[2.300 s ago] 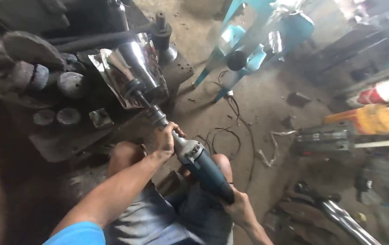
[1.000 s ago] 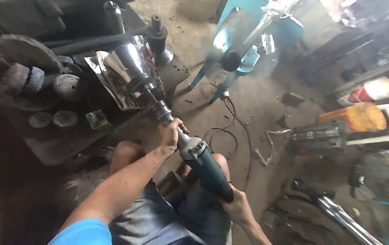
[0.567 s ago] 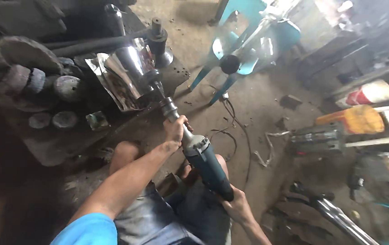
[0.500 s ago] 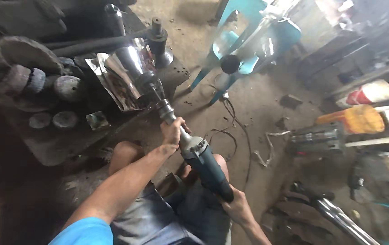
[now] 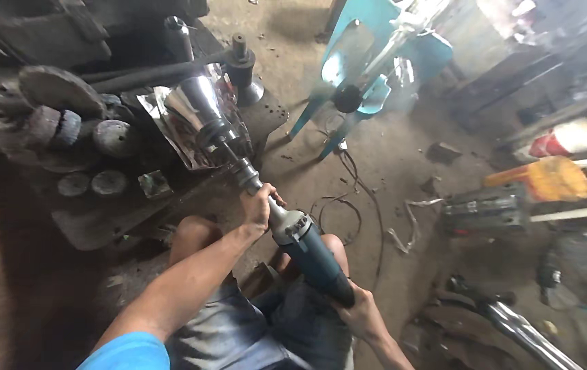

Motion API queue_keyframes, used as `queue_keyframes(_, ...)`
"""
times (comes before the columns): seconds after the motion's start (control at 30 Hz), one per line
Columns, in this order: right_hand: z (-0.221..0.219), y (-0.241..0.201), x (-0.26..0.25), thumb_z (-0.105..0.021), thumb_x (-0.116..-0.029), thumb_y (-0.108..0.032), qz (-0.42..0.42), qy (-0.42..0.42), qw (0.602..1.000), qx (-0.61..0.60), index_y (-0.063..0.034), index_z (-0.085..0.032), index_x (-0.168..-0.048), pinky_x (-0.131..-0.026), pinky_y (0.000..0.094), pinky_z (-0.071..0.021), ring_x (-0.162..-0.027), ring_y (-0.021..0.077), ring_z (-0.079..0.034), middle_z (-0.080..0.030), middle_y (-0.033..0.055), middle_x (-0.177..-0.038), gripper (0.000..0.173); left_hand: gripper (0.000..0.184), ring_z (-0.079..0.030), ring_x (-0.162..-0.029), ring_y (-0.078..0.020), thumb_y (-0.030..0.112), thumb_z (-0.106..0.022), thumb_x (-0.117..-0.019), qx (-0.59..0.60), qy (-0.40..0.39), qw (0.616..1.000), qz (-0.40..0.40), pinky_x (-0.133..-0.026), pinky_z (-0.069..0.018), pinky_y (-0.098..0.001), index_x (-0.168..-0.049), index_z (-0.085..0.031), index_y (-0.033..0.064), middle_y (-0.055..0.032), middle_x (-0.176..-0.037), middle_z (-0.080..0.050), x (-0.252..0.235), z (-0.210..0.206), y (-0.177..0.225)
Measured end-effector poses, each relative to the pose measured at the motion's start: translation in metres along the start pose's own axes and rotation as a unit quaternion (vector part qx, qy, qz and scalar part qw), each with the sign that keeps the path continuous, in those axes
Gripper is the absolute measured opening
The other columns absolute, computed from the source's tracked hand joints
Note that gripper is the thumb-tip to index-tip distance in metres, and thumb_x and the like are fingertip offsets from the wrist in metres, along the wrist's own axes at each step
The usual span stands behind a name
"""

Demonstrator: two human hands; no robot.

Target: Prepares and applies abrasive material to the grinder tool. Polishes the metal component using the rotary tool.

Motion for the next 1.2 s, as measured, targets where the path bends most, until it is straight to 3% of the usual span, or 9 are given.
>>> queue_keyframes(0.13,0.001,0.005,0.000,-0.080,-0.0802,-0.043,-0.028,-0.007,0.999,-0.037,-0.0155,-0.075,-0.108,-0.083,0.0401,-0.0624,-0.086,0.0088,-0.074,-0.077,-0.0020,-0.091,0.039,0.014,-0.064,-0.057,-0.0223,0.016,-0.065,-0.0865,-0.024,-0.001,0.999,0.046,-0.056,-0.0576,-0.0403,-0.098,-0.060,0.0082,-0.0080,-0.068,-0.063,-0.004,-0.017,-0.006)
queue_keyframes(0.23,0.003,0.009,0.000,-0.080,-0.0809,-0.043,-0.046,-0.008,0.997,-0.062,-0.0145,-0.075,-0.102,-0.082,0.0399,-0.0625,-0.085,0.0089,-0.073,-0.076,-0.0018,-0.089,0.036,0.020,-0.064,-0.058,-0.0203,0.019,-0.066,-0.0887,-0.060,-0.010,0.995,0.083,-0.054,-0.0573,-0.0378,-0.105,-0.061,0.0101,-0.0070,-0.073,-0.064,-0.007,-0.029,-0.009)
queue_keyframes(0.5,0.003,0.011,0.002,-0.079,-0.0815,-0.045,-0.037,-0.002,0.998,-0.049,-0.0150,-0.075,-0.104,-0.082,0.0370,-0.0624,-0.085,0.0074,-0.074,-0.076,-0.0024,-0.090,0.038,0.016,-0.063,-0.056,-0.0199,0.018,-0.065,-0.0885,-0.064,0.001,0.995,0.079,-0.054,-0.0574,-0.0378,-0.103,-0.061,0.0111,-0.0063,-0.071,-0.063,0.000,-0.027,-0.010)
queue_keyframes(0.67,0.001,0.008,0.005,-0.080,-0.0809,-0.044,-0.015,-0.004,1.000,-0.010,-0.0163,-0.074,-0.109,-0.080,0.0419,-0.0630,-0.085,0.0104,-0.074,-0.077,-0.0013,-0.089,0.040,0.005,-0.064,-0.056,-0.0214,0.016,-0.061,-0.0876,-0.026,-0.013,1.000,0.005,-0.057,-0.0574,-0.0400,-0.089,-0.059,0.0106,-0.0059,-0.065,-0.063,0.006,-0.007,-0.002)
queue_keyframes(0.8,-0.001,0.004,0.005,-0.079,-0.0800,-0.046,-0.001,-0.002,1.000,0.029,-0.0148,-0.074,-0.109,-0.075,0.0495,-0.0618,-0.082,0.0185,-0.075,-0.076,0.0033,-0.085,0.043,0.011,-0.064,-0.055,-0.0224,0.013,-0.055,-0.0897,0.022,-0.008,1.000,-0.020,-0.060,-0.0586,-0.0416,-0.079,-0.055,0.0095,-0.0070,-0.062,-0.061,0.005,0.011,-0.003)
queue_keyframes(1.0,0.001,0.003,0.005,-0.080,-0.0787,-0.045,0.010,0.009,1.000,0.023,-0.0149,-0.074,-0.107,-0.075,0.0452,-0.0624,-0.081,0.0144,-0.075,-0.076,0.0009,-0.084,0.042,0.011,-0.063,-0.057,-0.0220,0.013,-0.057,-0.0911,0.019,-0.017,1.000,-0.003,-0.060,-0.0586,-0.0415,-0.081,-0.057,0.0101,-0.0062,-0.064,-0.061,0.006,0.007,-0.005)
queue_keyframes(1.1,0.005,0.004,0.005,-0.079,-0.0792,-0.046,0.007,0.014,1.000,0.004,-0.0134,-0.074,-0.108,-0.077,0.0416,-0.0625,-0.082,0.0119,-0.075,-0.076,0.0009,-0.087,0.043,0.006,-0.063,-0.056,-0.0210,0.016,-0.060,-0.0895,-0.004,-0.017,1.000,0.016,-0.058,-0.0575,-0.0403,-0.087,-0.058,0.0114,-0.0057,-0.065,-0.061,0.006,-0.006,-0.006)
queue_keyframes(1.2,0.006,0.007,0.004,-0.080,-0.0793,-0.042,-0.017,0.012,0.999,-0.034,-0.0132,-0.075,-0.107,-0.082,0.0410,-0.0627,-0.086,0.0108,-0.075,-0.077,0.0004,-0.091,0.040,0.014,-0.064,-0.057,-0.0203,0.018,-0.064,-0.0875,-0.045,-0.012,0.998,0.050,-0.055,-0.0568,-0.0383,-0.099,-0.061,0.0102,-0.0062,-0.069,-0.064,0.003,-0.020,-0.008)
Point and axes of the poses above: each hand's wrist, its own x-axis away from the middle knuckle, its own z-axis out of the back of the hand, y = z × x, the point moved 9 cm from there along -x, towards the middle knuckle
